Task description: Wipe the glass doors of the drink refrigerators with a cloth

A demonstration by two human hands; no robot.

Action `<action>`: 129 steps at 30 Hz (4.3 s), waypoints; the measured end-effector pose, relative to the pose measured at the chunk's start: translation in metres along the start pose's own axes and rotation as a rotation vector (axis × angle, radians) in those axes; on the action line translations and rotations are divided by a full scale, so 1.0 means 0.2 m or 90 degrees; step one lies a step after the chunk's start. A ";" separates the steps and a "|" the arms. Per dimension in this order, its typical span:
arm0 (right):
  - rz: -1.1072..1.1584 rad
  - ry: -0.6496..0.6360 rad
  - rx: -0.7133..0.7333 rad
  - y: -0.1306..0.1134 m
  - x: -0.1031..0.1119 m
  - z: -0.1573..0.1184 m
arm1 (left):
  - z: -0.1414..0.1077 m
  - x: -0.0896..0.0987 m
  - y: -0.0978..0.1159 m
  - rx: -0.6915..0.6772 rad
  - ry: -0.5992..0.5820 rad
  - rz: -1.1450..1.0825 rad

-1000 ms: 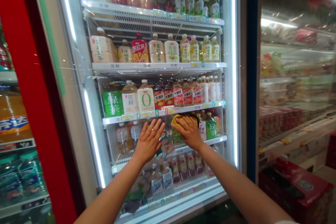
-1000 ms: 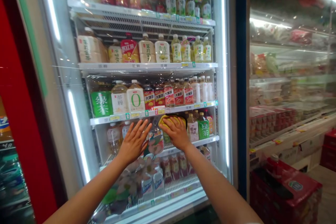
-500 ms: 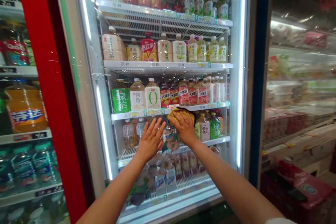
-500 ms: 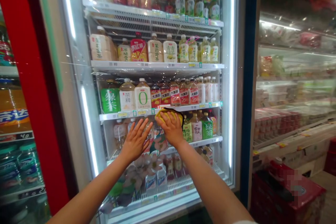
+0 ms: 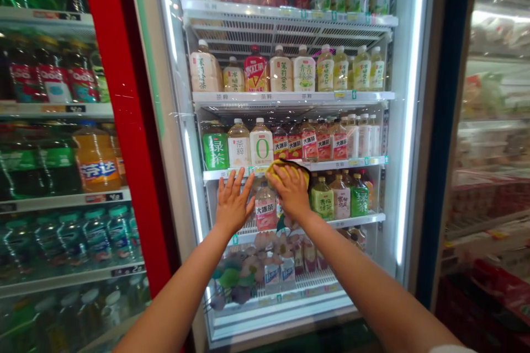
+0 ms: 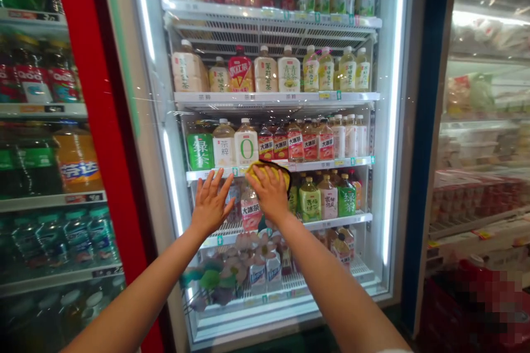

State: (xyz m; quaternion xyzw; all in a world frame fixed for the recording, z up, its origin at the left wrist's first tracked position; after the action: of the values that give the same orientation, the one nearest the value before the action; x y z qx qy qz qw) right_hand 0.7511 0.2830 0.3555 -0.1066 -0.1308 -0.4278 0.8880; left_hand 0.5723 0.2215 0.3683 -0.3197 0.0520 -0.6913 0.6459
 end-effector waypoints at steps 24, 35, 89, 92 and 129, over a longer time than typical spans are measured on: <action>-0.033 -0.073 0.180 -0.07 0.05 0.15 | -0.20 0.12 -0.24 0.006 -0.020 0.064; 0.016 -0.100 0.336 -0.54 -0.12 0.11 | -0.36 0.22 -0.41 0.063 -0.059 0.131; 0.098 -0.153 0.534 -1.12 -0.51 -0.46 | -1.22 0.25 -0.32 0.146 -0.256 0.133; 0.083 -0.183 0.576 -1.12 -0.51 -0.49 | -1.23 0.26 -0.31 0.141 -0.264 0.131; -0.026 0.000 0.265 -0.97 -0.19 0.29 | -0.54 0.52 -0.62 0.174 -0.104 0.168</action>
State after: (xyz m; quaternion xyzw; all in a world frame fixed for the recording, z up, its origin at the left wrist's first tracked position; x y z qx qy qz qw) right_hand 0.5671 0.2103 0.4128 0.0820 -0.2186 -0.4097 0.8818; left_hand 0.4151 0.1077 0.3818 -0.2742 -0.0531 -0.5731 0.7704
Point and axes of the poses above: each hand's wrist, its own z-axis towards the middle knuckle, its own x-axis out of the back of the hand, y = z × x, the point moved 5 cm from there along z, towards the middle knuckle, and after that the axes turned 10 degrees about -x, right-handed, at the moved point
